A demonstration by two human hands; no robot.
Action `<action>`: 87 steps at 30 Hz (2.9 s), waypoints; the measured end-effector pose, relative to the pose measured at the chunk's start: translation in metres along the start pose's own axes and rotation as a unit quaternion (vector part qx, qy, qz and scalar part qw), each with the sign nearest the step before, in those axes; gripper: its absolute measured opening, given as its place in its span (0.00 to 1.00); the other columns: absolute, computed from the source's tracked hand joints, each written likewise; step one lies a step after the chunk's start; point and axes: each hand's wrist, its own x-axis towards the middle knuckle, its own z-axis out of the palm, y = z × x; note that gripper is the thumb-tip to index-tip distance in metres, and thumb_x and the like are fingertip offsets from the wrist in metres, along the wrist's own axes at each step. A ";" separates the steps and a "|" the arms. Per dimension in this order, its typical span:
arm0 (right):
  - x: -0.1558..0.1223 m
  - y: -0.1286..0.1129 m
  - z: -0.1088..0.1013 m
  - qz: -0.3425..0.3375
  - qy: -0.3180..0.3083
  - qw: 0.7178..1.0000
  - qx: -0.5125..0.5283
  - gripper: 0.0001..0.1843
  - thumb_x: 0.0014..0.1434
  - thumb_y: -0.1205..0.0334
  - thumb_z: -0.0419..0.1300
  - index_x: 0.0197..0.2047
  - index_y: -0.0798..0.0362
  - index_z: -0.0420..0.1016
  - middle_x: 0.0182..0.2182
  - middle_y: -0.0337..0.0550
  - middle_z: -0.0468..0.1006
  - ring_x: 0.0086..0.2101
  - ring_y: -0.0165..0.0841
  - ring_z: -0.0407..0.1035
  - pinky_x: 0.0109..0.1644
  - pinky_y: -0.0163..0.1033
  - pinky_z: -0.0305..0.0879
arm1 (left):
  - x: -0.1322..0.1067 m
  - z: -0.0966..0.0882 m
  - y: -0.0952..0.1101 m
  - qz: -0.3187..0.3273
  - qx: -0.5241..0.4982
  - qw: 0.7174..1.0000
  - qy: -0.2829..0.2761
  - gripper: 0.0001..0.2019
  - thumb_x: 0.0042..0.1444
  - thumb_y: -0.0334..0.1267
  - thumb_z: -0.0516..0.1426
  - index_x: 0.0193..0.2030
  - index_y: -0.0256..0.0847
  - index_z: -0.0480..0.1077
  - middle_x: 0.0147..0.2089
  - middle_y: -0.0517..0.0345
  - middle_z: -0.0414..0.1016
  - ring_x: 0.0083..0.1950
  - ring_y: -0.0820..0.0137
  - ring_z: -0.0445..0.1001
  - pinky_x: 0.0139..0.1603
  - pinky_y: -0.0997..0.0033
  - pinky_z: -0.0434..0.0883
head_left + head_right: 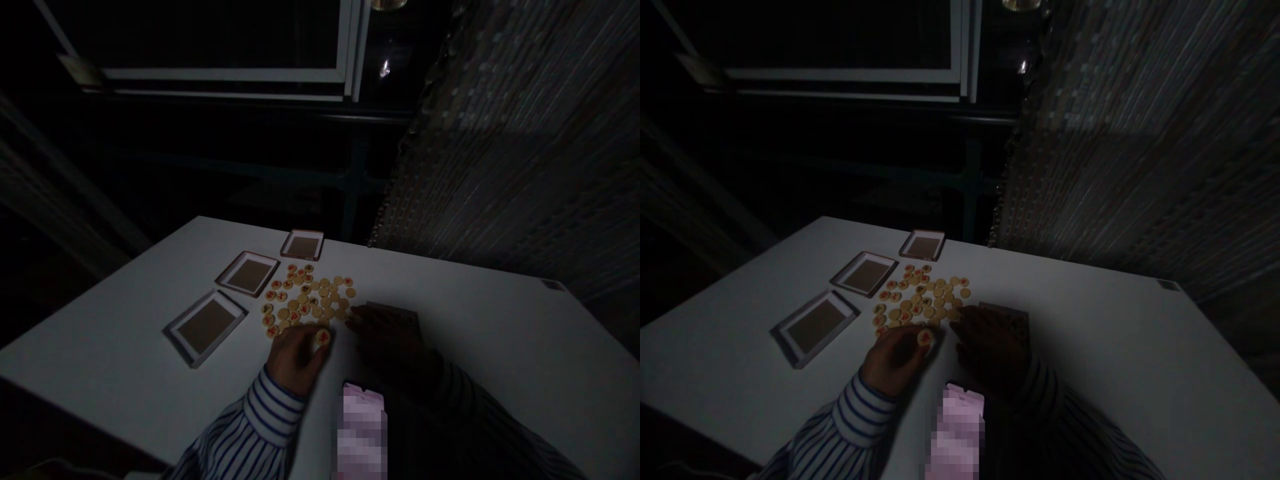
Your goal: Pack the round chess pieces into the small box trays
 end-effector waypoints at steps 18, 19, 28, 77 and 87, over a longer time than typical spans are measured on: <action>-0.007 0.024 -0.014 -0.004 0.007 0.999 0.044 0.19 0.53 0.64 0.53 0.49 0.54 0.66 0.46 0.51 0.71 0.47 0.41 0.64 0.46 0.51 0.63 | 0.017 0.014 0.029 -0.031 -0.066 0.997 -0.041 0.09 0.45 0.35 0.56 0.35 0.41 0.69 0.35 0.56 0.75 0.37 0.68 0.72 0.41 0.66 0.69; -0.007 0.025 -0.014 -0.012 0.015 0.998 0.056 0.18 0.54 0.64 0.53 0.49 0.54 0.67 0.45 0.51 0.72 0.46 0.40 0.65 0.47 0.49 0.64 | 0.018 0.015 0.030 -0.034 -0.071 0.996 -0.045 0.09 0.45 0.35 0.56 0.36 0.41 0.69 0.34 0.55 0.75 0.37 0.69 0.72 0.40 0.67 0.69; -0.015 0.040 -0.013 -0.002 0.033 0.994 0.102 0.15 0.55 0.62 0.52 0.45 0.56 0.69 0.40 0.50 0.75 0.40 0.36 0.70 0.43 0.41 0.68 | 0.026 0.028 0.043 -0.072 -0.119 0.988 -0.074 0.09 0.47 0.37 0.56 0.37 0.40 0.69 0.34 0.56 0.75 0.36 0.69 0.73 0.40 0.68 0.69; -0.026 0.060 -0.029 0.084 -0.008 0.977 0.195 0.16 0.56 0.58 0.51 0.48 0.49 0.67 0.40 0.41 0.76 0.38 0.32 0.71 0.40 0.37 0.68 | 0.031 0.076 0.054 -0.056 -0.186 0.972 -0.134 0.12 0.47 0.33 0.55 0.41 0.40 0.71 0.38 0.55 0.76 0.38 0.69 0.74 0.39 0.73 0.72; -0.017 0.054 -0.042 0.070 -0.049 0.972 0.220 0.13 0.51 0.54 0.57 0.39 0.49 0.74 0.33 0.41 0.78 0.32 0.32 0.72 0.33 0.34 0.68 | 0.030 0.076 0.054 -0.057 -0.192 0.967 -0.160 0.14 0.46 0.31 0.55 0.41 0.41 0.71 0.39 0.56 0.76 0.39 0.68 0.74 0.41 0.71 0.72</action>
